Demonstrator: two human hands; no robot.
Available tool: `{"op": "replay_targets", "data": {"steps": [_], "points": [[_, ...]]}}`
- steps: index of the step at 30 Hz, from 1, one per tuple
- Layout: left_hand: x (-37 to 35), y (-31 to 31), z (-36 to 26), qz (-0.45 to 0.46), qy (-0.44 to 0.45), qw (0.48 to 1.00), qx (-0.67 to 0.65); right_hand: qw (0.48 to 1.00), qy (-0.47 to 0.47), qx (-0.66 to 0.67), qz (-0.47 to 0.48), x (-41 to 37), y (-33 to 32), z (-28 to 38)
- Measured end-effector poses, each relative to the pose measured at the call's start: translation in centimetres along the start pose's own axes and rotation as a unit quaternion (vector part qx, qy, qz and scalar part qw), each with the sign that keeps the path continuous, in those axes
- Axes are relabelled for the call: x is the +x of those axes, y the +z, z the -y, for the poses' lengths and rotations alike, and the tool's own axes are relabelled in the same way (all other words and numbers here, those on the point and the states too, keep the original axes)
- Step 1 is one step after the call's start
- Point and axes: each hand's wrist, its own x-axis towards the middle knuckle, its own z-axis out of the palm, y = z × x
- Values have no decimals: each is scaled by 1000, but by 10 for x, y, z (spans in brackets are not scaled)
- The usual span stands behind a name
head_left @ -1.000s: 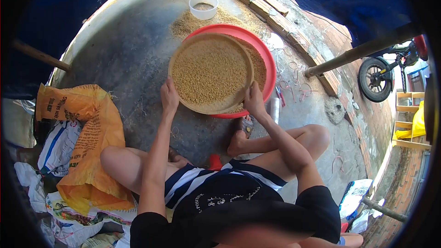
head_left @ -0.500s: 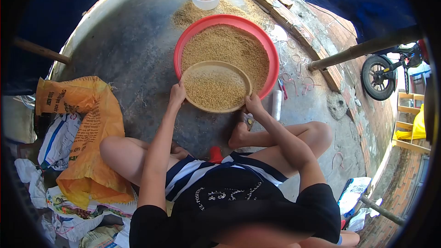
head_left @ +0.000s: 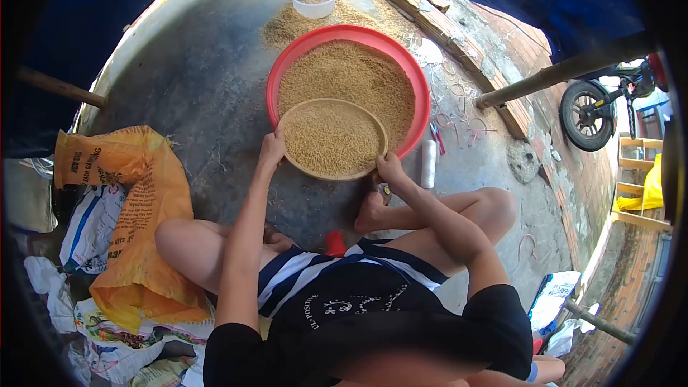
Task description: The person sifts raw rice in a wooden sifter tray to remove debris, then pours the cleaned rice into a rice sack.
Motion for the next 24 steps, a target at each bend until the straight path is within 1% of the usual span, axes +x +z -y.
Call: {"op": "replay_targets", "data": {"steps": [1, 2, 3, 4, 5, 6, 8, 9, 10, 11, 12, 13, 15, 16, 17, 18, 19, 20, 22, 23, 24], "points": [[4, -3, 5, -2, 18, 1000, -7, 1000, -4, 13, 19, -2, 2, 0], [9, -7, 11, -4, 35, 999, -16, 1000, -4, 14, 18, -6, 6, 0], [20, -12, 23, -4, 36, 999, -17, 999, -36, 27, 14, -17, 13, 14], [35, -17, 39, 0, 80, 988, -134, 997, -68, 40, 12, -28, 18, 27], [43, -19, 47, 2, 123, 960, -250, 991, -116, 50, 50, -33, 19, 39], [37, -21, 40, -1, 122, 960, -253, 990, -118, 48, 53, -28, 18, 42], [18, -26, 16, 3, 96, 954, -282, 987, -129, 89, 43, -12, 11, 51], [34, -15, 25, -36, 80, 968, -234, 991, -111, 72, 30, 6, -1, 44], [16, -11, 7, -38, 82, 968, -232, 990, -113, 74, 31, 17, -11, 32], [-19, -5, -25, -38, 62, 986, -150, 997, -71, 22, -9, 26, -20, 22], [-39, -1, -42, -39, 42, 996, -68, 998, -29, -31, -49, 31, -25, 18], [-30, 3, -30, -40, 42, 996, -73, 998, -31, -36, -49, 26, -22, 17], [7, 16, 12, -116, 162, 979, -40, 988, -76, -106, -76, 7, -11, 11], [15, 18, 27, -117, 162, 979, -46, 988, -78, -112, -77, 3, -6, 13], [22, 18, 39, -107, 140, 982, -75, 987, -110, -90, -77, 0, -1, 17], [16, 16, 35, -96, 117, 983, -102, 985, -142, -66, -75, -1, 0, 22], [12, 14, 29, -123, 130, 981, -74, 983, -131, -91, -91, 1, -1, 28], [9, 9, 22, -124, 133, 981, -71, 983, -133, -86, -92, 6, -3, 29], [-14, -7, -9, -204, 252, 944, -62, 938, -279, -123, -165, 15, -10, 28], [-32, -17, -29, -203, 254, 944, -61, 940, -287, -90, -159, -2, -10, 48], [-52, -29, -51, -208, 307, 921, -122, 940, -288, -89, -161, -15, -11, 65]]}}
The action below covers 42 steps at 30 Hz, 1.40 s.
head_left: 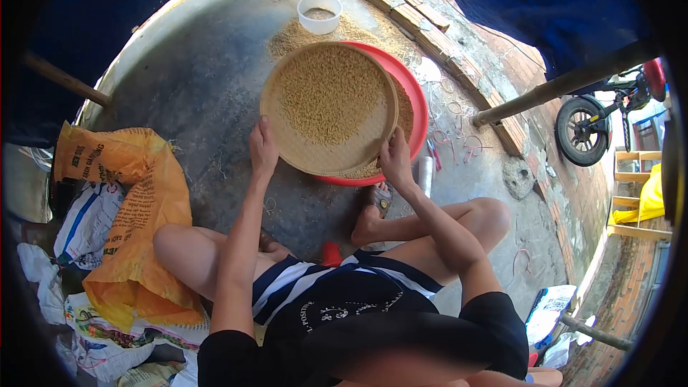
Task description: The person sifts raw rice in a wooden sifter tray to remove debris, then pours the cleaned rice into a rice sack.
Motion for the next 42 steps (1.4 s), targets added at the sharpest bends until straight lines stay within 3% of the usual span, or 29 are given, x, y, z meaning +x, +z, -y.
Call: {"op": "replay_targets", "data": {"steps": [1, 5, 6, 8, 10, 11, 12, 13, 14, 16, 17, 19, 22, 23, 25, 26, 28, 32, 35, 37, 41, 42], "points": [[0, -4, -14, -21, 42, 997, -68, 999, -23, 25, -19, -2, -5, 17], [5, 2, 5, -36, 85, 995, -46, 999, -19, 31, -22, 4, 6, -2], [2, 14, 32, -16, 48, 999, -17, 999, -20, 32, -23, 5, 13, -22], [-3, 31, 75, 3, 10, 1000, 14, 995, 0, -101, -24, 5, 29, -69], [-14, 37, 93, 33, -105, 993, 49, 996, -26, -77, -37, 0, 31, -82], [-14, 36, 103, 30, -110, 992, 49, 997, 51, -54, 6, 2, 31, -88], [-10, 33, 100, 60, -178, 981, 51, 990, 128, -31, 48, 3, 31, -89], [-6, 27, 92, 91, -242, 965, 53, 990, 128, -30, 51, 2, 31, -81], [-4, 21, 83, 89, -241, 965, 54, 993, 106, -25, 49, 4, 28, -72], [-1, 9, 40, 20, -74, 995, 69, 995, 84, -18, 44, 5, 20, -45], [1, 4, 19, 20, -73, 995, 69, 999, 31, 5, 18, 6, 16, -30], [4, -3, -12, -49, 34, 992, -108, 999, -25, 25, -5, 8, 6, 1], [9, -6, -4, -55, 69, 993, -82, 998, -23, 45, -26, 3, 2, 19], [8, -2, 9, -54, 66, 993, -82, 999, -39, 10, -29, 8, 9, 3], [5, 16, 54, 28, -56, 995, 76, 995, -58, -76, -43, 15, 32, -59], [3, 23, 72, 28, -56, 995, 76, 995, -58, -76, -43, 17, 38, -76], [-12, 26, 90, 44, -89, 992, 77, 997, 22, -75, 17, 6, 41, -89], [-8, 26, 84, 32, -90, 991, 93, 997, 18, -71, 17, 7, 29, -69], [0, 8, 42, 25, -82, 995, 54, 998, 0, -62, 8, 8, 10, -15], [3, -1, -3, -48, 40, 993, -102, 998, -42, 38, -19, 6, -2, 22], [8, -2, 14, -36, 63, 995, -71, 996, -64, 54, -31, 10, 5, 3], [5, 10, 45, -16, 3, 1000, -11, 998, -58, -4, -28, 12, 18, -29]]}}
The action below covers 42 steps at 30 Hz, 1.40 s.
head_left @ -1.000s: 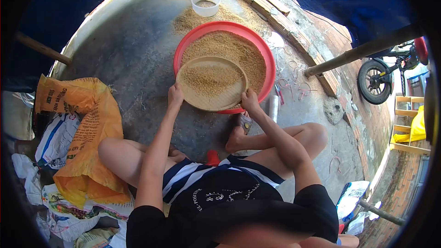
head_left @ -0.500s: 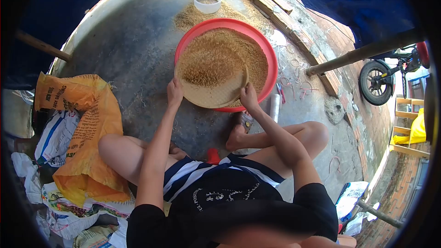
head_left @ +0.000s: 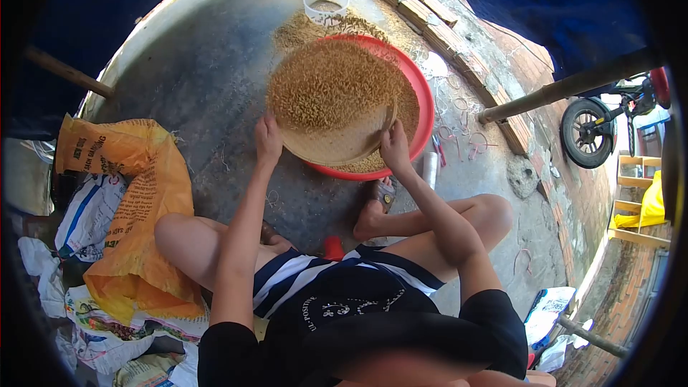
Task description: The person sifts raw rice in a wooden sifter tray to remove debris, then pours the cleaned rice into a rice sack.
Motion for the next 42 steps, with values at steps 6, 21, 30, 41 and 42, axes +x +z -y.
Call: {"op": "replay_targets", "data": {"steps": [6, 21, 30, 41, 42], "points": [[-24, 19, 60, 53, -125, 987, 81, 967, 216, -70, 111, -18, 10, -41], [-16, 17, 49, 45, -97, 990, 97, 995, 79, -50, 31, -12, 17, -46], [-1, -16, -49, -15, 3, 1000, -5, 998, -8, 58, -9, -3, -13, 45], [-30, 14, 60, 57, -124, 984, 114, 987, 131, -58, 69, -28, 20, -48], [-27, 12, 53, 59, -122, 984, 114, 987, 131, -52, 72, -26, 17, -41]]}}
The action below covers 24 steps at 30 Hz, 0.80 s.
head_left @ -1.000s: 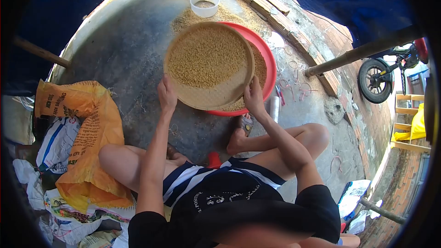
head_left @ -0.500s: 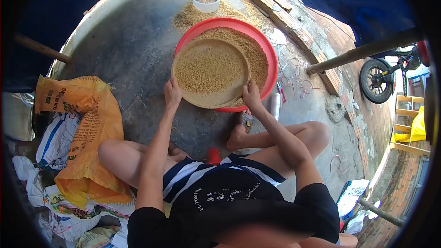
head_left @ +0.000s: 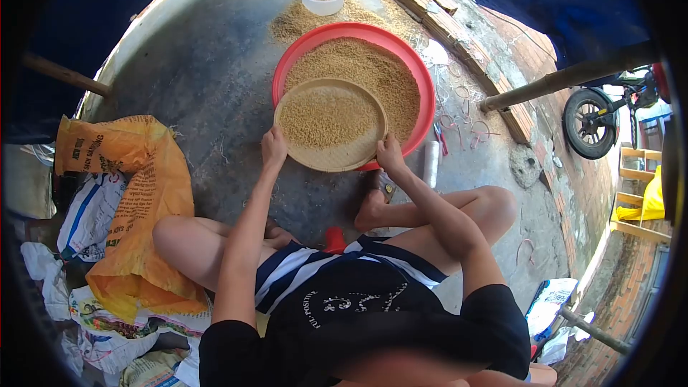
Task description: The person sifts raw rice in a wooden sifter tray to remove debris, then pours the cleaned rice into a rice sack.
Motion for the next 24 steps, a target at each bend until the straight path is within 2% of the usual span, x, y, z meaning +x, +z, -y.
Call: {"op": "replay_targets", "data": {"steps": [2, 3, 4, 5, 6, 8, 10, 12, 14, 15, 16, 17, 18, 20, 22, 24], "points": [[3, -9, -15, -33, 49, 998, -34, 1000, -2, 6, 1, 0, -8, 15], [2, -17, -29, -34, 52, 997, -34, 999, -43, 10, -27, -1, -14, 30], [0, -28, -48, -60, 90, 992, -72, 995, -85, 13, -55, -1, -20, 47], [-1, -37, -66, -86, 128, 982, -110, 994, -88, 14, -56, -3, -29, 67], [-2, -46, -83, -88, 129, 981, -112, 992, -102, 51, -62, -8, -40, 86], [-7, -56, -104, -99, 203, 947, -228, 988, -112, 86, -64, -11, -46, 97], [7, -46, -77, -84, 195, 960, -185, 988, -100, 110, -50, -9, -46, 97], [8, -27, -48, -70, 189, 969, -141, 990, -112, 60, -68, 6, -26, 56], [6, -5, -25, -50, 87, 993, -55, 988, -124, 12, -92, 17, -10, 14], [7, -2, -20, -14, 38, 998, -37, 996, -70, -16, -57, 17, -7, 6], [7, -1, -14, -13, 38, 999, -37, 999, -17, -42, -22, 16, -5, -2], [7, 1, -9, -6, 14, 999, -33, 999, -17, -42, -23, 18, -3, -9], [5, 0, -12, 1, -9, 1000, -30, 1000, -14, -11, -11, 17, -4, -6], [8, -7, -18, -10, 11, 999, -33, 1000, -10, 22, -4, 16, -7, 1], [8, -22, -38, -21, 34, 999, -35, 994, -88, -39, -47, 11, -19, 29], [5, -43, -67, -36, 62, 996, -52, 992, -110, 9, -63, -3, -38, 73]]}}
